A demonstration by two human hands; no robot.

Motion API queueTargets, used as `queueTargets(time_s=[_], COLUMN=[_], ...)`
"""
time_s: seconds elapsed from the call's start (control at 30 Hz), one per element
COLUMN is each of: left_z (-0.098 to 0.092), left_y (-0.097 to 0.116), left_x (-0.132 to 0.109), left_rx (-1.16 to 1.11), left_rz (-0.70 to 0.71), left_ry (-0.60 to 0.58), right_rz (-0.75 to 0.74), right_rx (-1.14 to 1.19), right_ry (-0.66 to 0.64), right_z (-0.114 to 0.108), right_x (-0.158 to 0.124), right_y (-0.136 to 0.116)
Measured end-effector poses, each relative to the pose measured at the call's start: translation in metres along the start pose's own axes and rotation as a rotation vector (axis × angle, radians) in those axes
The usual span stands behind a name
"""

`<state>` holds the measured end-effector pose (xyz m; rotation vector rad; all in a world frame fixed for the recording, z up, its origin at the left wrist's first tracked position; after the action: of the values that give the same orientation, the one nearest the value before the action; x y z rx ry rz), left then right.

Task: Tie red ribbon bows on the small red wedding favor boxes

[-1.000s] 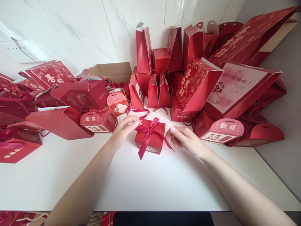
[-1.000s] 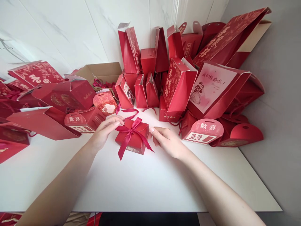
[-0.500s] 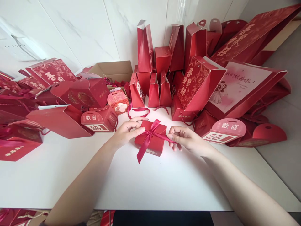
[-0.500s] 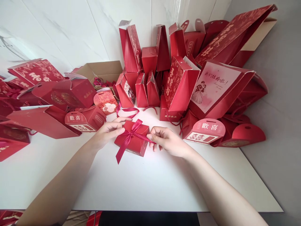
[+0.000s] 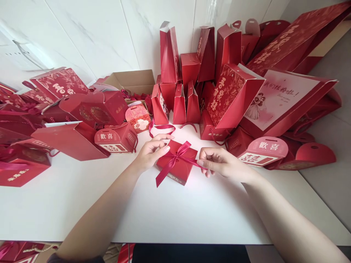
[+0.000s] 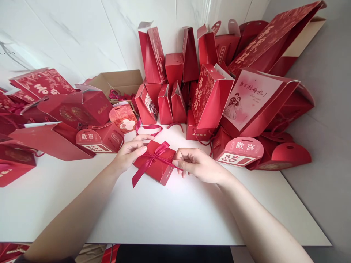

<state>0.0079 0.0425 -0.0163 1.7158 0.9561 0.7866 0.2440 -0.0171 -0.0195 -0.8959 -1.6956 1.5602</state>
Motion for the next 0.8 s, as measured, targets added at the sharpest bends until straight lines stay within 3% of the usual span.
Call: queueTargets(time_s=[0.67,0.8], left_z=[0.0044,0.0054], left_y=[0.0026,0.0021], left_x=[-0.0023,-0.0021], left_rx=[0.021,0.008], left_rz=[0.006,0.001], left_ry=[-0.069,-0.07], right_rz=[0.148,0.152], right_rx=[0.017,0.064], right_ry=[-0.073,-0.027], right_z=[0.0015,0.0059], right_x=[-0.001,0.0004], right_y=[0.0005,0.0035])
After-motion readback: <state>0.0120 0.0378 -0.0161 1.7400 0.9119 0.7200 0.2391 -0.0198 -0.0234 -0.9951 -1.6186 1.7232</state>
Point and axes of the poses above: each hand's wrist, its own x-axis towards the middle knuckle, its own z-axis out of the palm, y = z × x, the point moved 3 cm from there along x, towards the middle knuckle, and after that the axes turned 6 degrees about -z, right-handed, at the moved point
